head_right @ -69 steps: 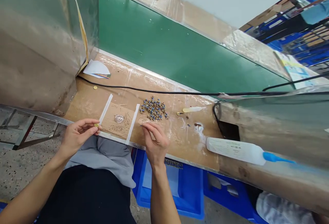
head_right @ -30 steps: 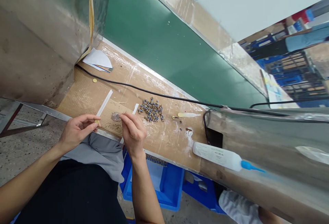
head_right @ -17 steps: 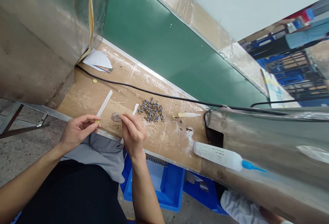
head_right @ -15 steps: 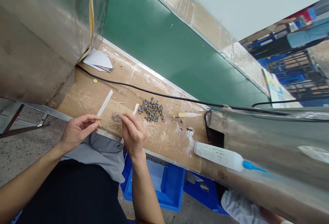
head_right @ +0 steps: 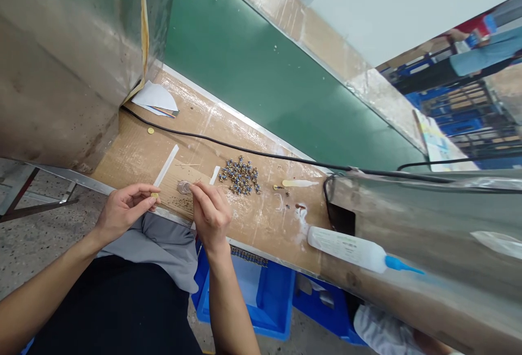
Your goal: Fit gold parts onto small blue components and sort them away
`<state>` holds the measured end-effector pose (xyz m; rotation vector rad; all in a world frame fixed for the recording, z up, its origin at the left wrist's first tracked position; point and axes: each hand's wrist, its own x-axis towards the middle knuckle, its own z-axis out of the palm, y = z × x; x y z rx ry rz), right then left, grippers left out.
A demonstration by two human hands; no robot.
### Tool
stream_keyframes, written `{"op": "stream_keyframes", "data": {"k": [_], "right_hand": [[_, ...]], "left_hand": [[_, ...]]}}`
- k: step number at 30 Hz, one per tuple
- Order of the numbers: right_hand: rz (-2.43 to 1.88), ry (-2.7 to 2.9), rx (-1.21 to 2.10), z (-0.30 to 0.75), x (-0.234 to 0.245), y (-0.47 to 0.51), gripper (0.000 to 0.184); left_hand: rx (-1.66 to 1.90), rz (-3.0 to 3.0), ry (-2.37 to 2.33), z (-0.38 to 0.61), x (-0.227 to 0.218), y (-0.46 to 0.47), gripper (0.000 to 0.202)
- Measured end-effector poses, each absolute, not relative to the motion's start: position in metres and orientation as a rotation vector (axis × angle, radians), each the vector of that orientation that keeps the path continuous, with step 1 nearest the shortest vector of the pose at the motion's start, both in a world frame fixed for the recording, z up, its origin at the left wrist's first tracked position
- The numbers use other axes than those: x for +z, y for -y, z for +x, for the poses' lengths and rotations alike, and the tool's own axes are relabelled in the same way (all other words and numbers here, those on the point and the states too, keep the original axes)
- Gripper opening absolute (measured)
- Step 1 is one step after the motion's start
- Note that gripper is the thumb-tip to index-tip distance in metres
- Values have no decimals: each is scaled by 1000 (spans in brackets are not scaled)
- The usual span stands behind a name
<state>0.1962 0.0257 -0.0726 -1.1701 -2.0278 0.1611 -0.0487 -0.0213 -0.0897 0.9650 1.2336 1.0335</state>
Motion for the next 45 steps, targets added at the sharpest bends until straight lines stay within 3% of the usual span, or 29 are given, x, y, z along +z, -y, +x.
{"op": "stream_keyframes", "data": {"k": [7, 17, 45], "right_hand": [[-1148, 1999, 172, 195, -70, -24, 34], [-1316, 1830, 297, 196, -67, -26, 15], [-1359, 1839, 198, 193, -71, -20, 16]], "left_hand": [[1035, 977, -1241, -50, -89, 21, 28], [1038, 979, -1236, -49, -91, 22, 27], [1031, 967, -1220, -51, -94, 23, 28]]}}
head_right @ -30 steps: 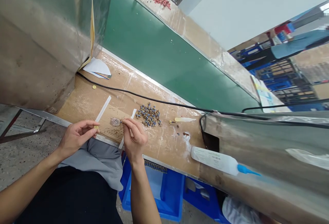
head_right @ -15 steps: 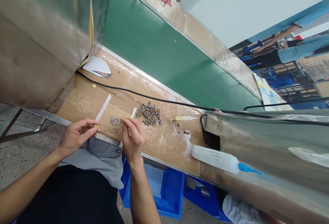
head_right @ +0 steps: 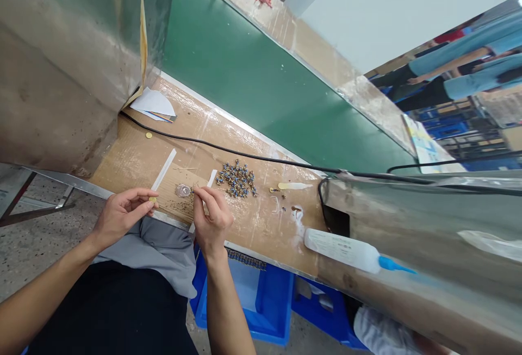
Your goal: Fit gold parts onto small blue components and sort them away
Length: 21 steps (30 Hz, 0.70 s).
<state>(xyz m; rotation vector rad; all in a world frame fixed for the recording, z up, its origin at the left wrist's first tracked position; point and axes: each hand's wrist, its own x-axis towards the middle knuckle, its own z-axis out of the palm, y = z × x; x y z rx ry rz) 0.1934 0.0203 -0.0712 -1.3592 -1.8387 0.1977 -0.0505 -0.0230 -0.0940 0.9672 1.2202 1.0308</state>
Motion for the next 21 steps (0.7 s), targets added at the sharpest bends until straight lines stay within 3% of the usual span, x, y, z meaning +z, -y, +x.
{"op": "stream_keyframes", "data": {"k": [21], "right_hand": [[-1282, 1888, 336, 194, -66, -18, 21]], "left_hand": [[1030, 983, -1211, -51, -95, 23, 23]]}}
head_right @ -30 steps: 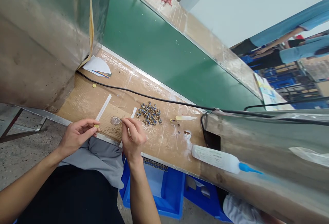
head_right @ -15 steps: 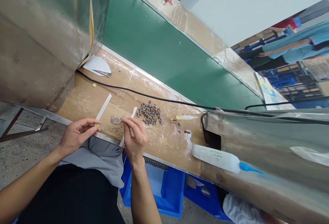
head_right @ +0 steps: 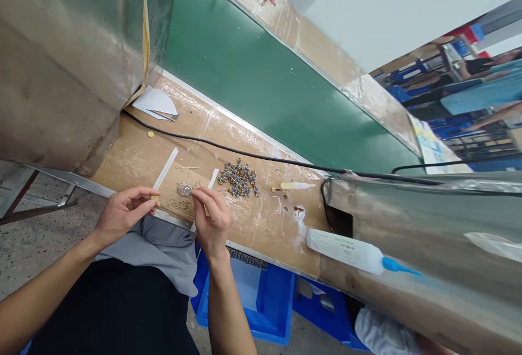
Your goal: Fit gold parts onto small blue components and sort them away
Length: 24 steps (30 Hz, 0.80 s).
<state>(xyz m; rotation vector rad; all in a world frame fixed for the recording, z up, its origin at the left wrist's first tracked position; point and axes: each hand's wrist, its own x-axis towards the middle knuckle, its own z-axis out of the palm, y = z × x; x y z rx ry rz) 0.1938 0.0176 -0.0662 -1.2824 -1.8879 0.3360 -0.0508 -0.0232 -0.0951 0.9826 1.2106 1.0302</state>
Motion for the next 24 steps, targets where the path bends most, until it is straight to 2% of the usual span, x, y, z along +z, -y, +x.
{"op": "stream_keyframes", "data": {"k": [24], "right_hand": [[-1228, 1925, 312, 196, -65, -15, 25]], "left_hand": [[1020, 992, -1218, -50, -92, 22, 27]]}}
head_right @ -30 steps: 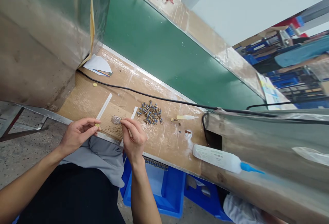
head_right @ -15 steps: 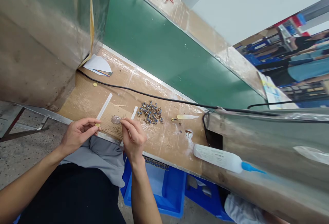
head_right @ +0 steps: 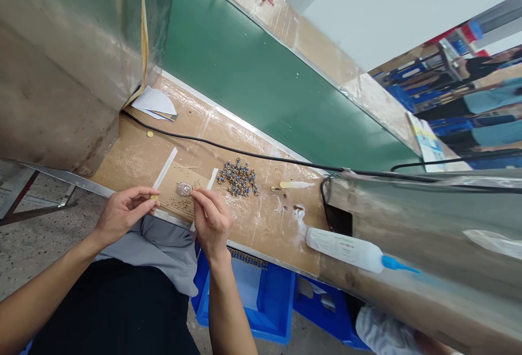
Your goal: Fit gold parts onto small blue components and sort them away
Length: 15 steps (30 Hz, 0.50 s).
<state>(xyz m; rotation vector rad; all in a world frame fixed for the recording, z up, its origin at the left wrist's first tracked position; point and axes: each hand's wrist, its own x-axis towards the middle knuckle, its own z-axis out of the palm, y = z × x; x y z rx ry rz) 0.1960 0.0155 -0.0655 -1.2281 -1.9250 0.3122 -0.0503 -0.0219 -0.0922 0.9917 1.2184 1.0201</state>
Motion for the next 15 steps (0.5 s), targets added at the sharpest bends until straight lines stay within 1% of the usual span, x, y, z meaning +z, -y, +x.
{"op": "stream_keyframes", "data": {"k": [3, 8, 15], "right_hand": [[-1229, 1939, 320, 196, -66, -15, 24], [-1225, 1921, 309, 197, -66, -13, 25], [-1230, 1897, 273, 197, -67, -14, 23]], "left_hand": [[1043, 974, -1219, -49, -93, 22, 30], [1038, 970, -1219, -50, -94, 23, 27], [1034, 882, -1214, -47, -95, 27, 36]]}}
